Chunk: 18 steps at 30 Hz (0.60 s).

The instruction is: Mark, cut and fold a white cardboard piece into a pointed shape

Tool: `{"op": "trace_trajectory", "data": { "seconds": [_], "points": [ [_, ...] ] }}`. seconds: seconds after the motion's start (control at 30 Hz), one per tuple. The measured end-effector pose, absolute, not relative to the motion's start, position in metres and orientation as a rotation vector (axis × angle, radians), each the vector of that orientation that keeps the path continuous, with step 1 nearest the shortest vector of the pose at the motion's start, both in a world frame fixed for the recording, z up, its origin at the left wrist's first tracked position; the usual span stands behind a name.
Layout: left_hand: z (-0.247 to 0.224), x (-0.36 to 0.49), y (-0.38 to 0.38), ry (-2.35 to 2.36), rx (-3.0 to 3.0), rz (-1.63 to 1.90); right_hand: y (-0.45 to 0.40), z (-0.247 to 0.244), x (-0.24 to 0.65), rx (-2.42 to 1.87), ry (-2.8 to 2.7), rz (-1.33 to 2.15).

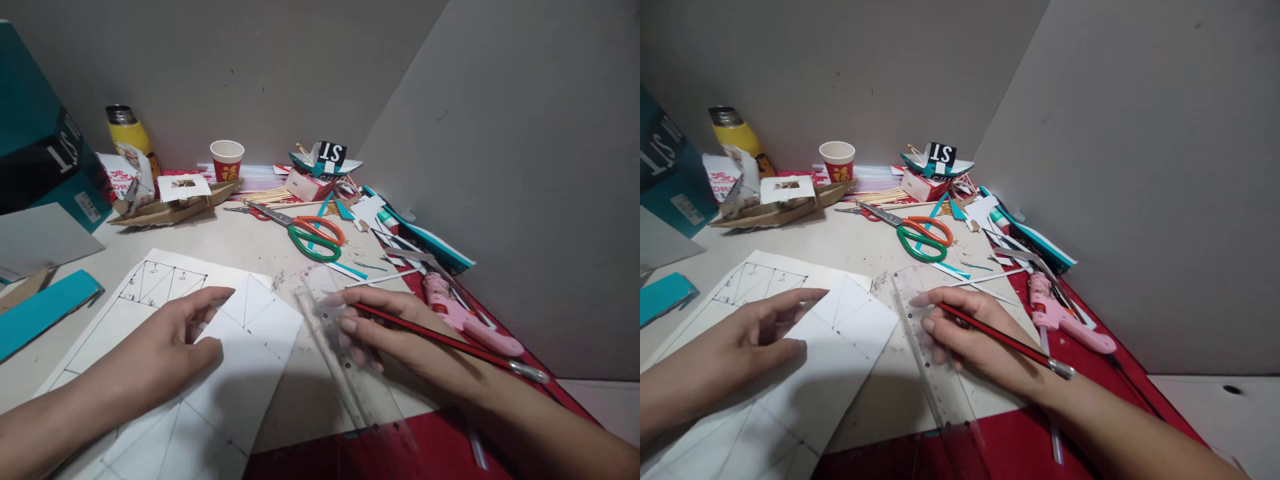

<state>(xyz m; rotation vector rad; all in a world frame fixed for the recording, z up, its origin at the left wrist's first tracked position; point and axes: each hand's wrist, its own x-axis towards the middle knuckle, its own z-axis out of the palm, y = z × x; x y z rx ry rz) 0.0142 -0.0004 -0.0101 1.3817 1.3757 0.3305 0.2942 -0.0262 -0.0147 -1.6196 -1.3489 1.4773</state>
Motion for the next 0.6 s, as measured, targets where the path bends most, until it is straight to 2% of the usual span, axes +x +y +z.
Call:
{"op": "trace_trajectory", "data": {
  "seconds": [0.23,0.43,0.6],
  "points": [
    [-0.012,0.015,-0.001,1.472,1.535,0.272,-0.026,-0.020,0.290,-1.633,-1.280,1.540],
    [-0.011,0.015,-0.004,1.499,1.924,0.008,-0.027,-0.025,0.290,-1.595,-1.277,1.520],
    [-0.012,0.013,-0.002,1.514,1.806,0.081,-0.027,-0.017,0.288,-1.599,-1.270,1.450]
  ]
}}
